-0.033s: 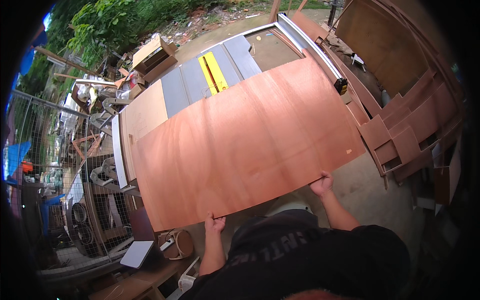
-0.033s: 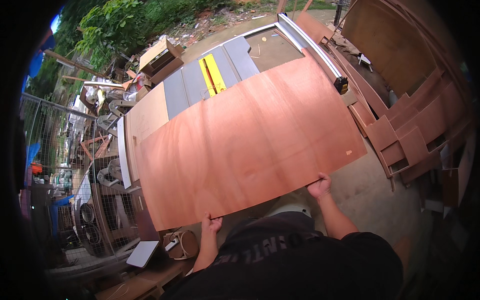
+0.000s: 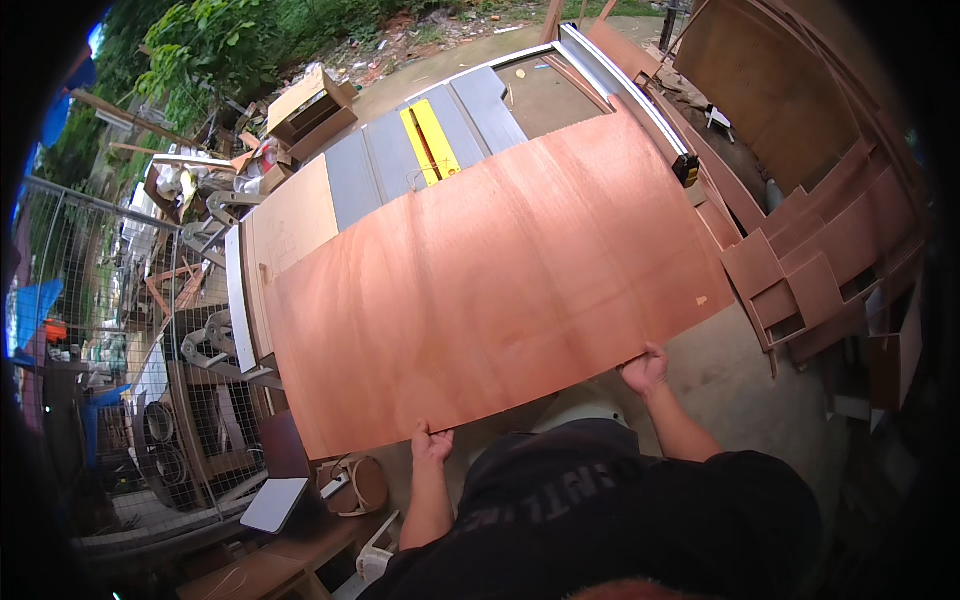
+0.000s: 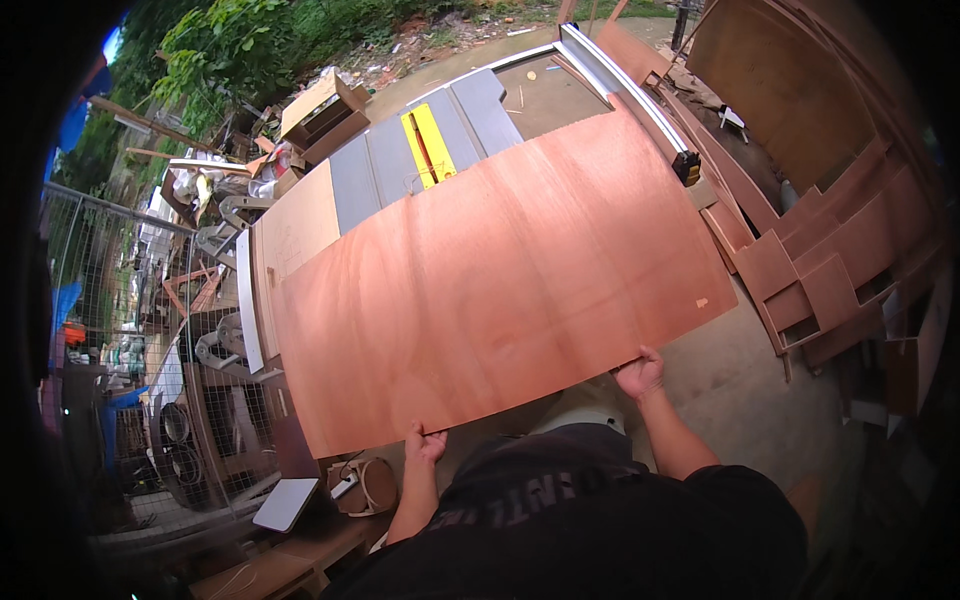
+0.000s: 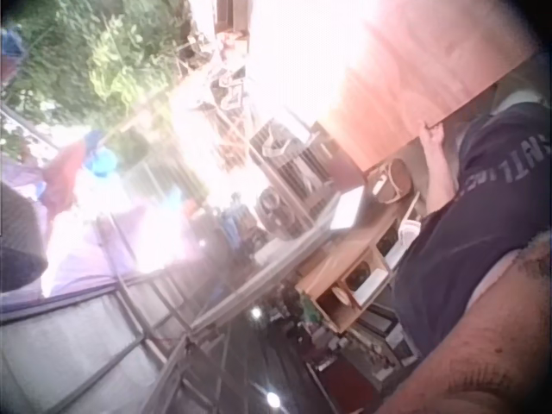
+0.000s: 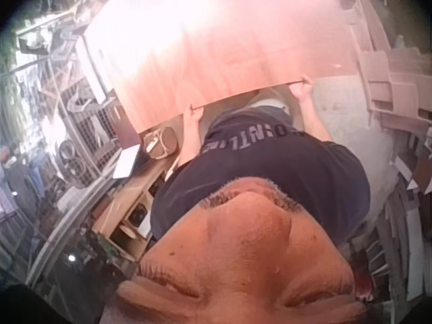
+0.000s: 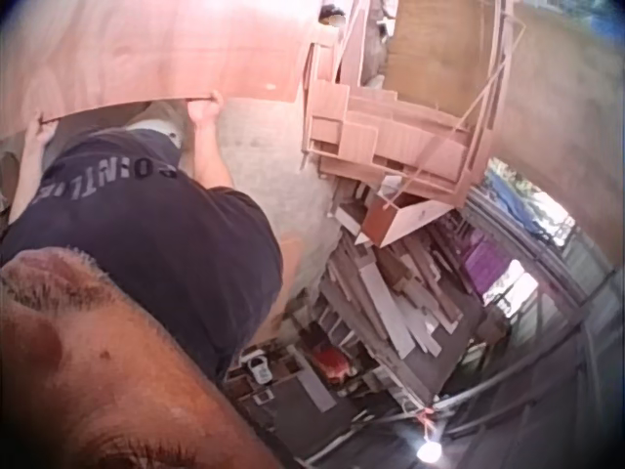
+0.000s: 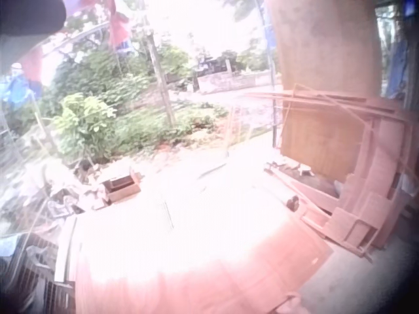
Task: The person positions a large plywood sheet on a table saw, plugs in a power strip, and cuts the sheet into two pieces. They then measure one of the cut pieces with a tape measure.
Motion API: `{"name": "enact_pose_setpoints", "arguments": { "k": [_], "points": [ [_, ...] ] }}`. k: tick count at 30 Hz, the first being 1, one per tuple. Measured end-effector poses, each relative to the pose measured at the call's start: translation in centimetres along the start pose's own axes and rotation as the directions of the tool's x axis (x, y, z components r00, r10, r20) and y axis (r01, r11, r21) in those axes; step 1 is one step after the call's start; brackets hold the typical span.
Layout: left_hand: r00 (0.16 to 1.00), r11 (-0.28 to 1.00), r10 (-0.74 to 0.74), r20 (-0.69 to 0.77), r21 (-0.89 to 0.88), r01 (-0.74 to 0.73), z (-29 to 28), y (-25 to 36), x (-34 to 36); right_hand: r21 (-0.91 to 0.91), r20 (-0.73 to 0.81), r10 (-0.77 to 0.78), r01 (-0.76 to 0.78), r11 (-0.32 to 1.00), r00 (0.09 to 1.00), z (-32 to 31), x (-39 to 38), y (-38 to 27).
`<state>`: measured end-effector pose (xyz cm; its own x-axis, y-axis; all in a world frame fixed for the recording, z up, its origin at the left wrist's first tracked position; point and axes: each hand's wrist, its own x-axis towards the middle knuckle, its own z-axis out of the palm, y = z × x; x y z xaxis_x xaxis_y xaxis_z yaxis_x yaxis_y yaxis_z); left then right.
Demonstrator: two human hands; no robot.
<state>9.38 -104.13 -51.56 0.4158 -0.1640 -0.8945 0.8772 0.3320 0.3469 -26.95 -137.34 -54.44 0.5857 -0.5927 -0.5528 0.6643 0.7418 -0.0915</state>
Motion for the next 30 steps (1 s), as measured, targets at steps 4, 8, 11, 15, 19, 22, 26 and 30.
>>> {"name": "enact_pose_setpoints", "arguments": {
  "k": [4, 8, 11, 15, 19, 22, 26, 30],
  "points": [
    [1.0, 1.0, 0.006, -0.009, 0.008, -0.006, 1.3, -0.2, -1.1, -0.172, 0.031, 0.21, -0.202, 0.964, 0.977, -0.3, -2.9, 5.5],
    [0.992, 0.997, -0.073, 0.105, 0.002, 0.073, 0.0, 0.0, -0.1, -0.229, 0.099, 0.264, -0.236, 0.944, 0.959, 0.1, -2.1, 12.9],
    [0.965, 0.986, -0.131, 0.227, 0.128, 0.104, -2.2, 0.2, 0.7, -0.233, 0.129, 0.137, -0.104, 0.967, 0.982, 1.0, -1.3, 16.6],
    [0.95, 0.679, -0.225, 0.217, 0.734, -0.006, -3.2, 2.9, -3.3, -0.191, 0.175, -0.009, 0.042, 0.981, 0.985, -0.7, -0.5, 18.1],
    [0.419, -0.643, 0.38, 0.825, 0.561, -0.521, -8.6, 5.6, -4.5, -0.187, 0.236, -0.029, 0.074, 0.98, 0.971, -0.5, -0.7, 18.0],
    [0.226, -0.92, 0.312, 0.923, 0.353, -0.171, -10.6, 8.6, -2.2, -0.24, 0.347, 0.08, 0.006, 0.971, 0.934, -4.2, 0.8, 17.4],
    [0.107, -0.968, 0.237, 0.966, 0.244, -0.054, -11.3, 11.7, 3.1, -0.302, 0.553, 0.109, 0.077, 0.95, 0.826, -7.0, 3.5, 16.2],
    [-0.143, -0.977, 0.202, 0.969, 0.19, -0.092, -9.4, 12.3, 4.9, -0.323, 0.78, 0.099, 0.263, 0.909, 0.618, -8.4, 6.2, 15.4]
  ]
}}
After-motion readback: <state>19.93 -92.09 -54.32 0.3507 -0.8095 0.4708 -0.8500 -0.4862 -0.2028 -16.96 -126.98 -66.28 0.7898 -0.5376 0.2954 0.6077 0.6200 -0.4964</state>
